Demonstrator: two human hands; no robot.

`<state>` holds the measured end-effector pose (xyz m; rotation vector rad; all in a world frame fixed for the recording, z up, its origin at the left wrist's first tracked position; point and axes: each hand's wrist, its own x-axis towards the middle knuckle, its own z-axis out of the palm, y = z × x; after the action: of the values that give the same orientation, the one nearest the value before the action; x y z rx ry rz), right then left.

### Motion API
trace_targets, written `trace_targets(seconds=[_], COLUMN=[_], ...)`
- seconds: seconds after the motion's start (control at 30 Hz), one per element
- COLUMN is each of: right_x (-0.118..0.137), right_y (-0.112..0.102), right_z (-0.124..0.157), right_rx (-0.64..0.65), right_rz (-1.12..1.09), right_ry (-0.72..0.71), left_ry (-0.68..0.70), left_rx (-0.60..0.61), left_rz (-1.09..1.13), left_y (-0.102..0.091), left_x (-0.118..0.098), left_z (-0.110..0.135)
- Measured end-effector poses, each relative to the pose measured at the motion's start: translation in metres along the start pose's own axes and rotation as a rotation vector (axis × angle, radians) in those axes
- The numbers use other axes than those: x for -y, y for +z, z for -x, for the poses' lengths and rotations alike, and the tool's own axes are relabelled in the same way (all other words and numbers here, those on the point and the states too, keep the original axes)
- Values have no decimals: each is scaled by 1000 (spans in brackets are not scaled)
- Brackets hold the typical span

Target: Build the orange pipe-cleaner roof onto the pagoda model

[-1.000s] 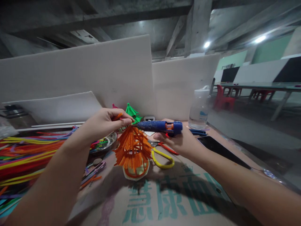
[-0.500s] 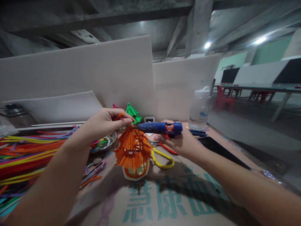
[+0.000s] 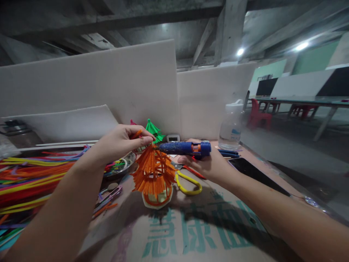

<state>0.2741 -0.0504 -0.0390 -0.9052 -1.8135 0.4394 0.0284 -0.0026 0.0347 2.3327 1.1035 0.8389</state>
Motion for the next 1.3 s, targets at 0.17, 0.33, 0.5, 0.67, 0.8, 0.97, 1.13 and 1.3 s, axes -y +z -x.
trace_targets(seconds=[0.17, 0.33, 0.5, 0.67, 0.8, 0.97, 1.13, 1.3], right_x=[0, 1, -5, -9, -6, -6, -8, -4], right_y=[1, 2, 3, 6, 7, 3, 2, 2], right_z=[0, 1, 0, -1, -1, 0, 0, 1], right_rx=[-30, -61, -76, -83, -95, -72, -59, -93], right_rz=[18, 29, 68, 29, -4, 69, 71, 52], right_ry=[-34, -55, -58, -104, -109, -102, -94, -53], left_ry=[10, 11, 5, 5, -2, -1, -8, 1], left_rx=[1, 1, 1, 4, 3, 6, 9, 13], left_rz=[-12, -12, -22, -19, -26, -17, -8, -19], left_y=[0, 0, 0, 0, -1, 0, 0, -1], left_x=[0, -1, -2, -2, -3, -2, -2, -3], left_z=[0, 0, 0, 0, 0, 0, 0, 1])
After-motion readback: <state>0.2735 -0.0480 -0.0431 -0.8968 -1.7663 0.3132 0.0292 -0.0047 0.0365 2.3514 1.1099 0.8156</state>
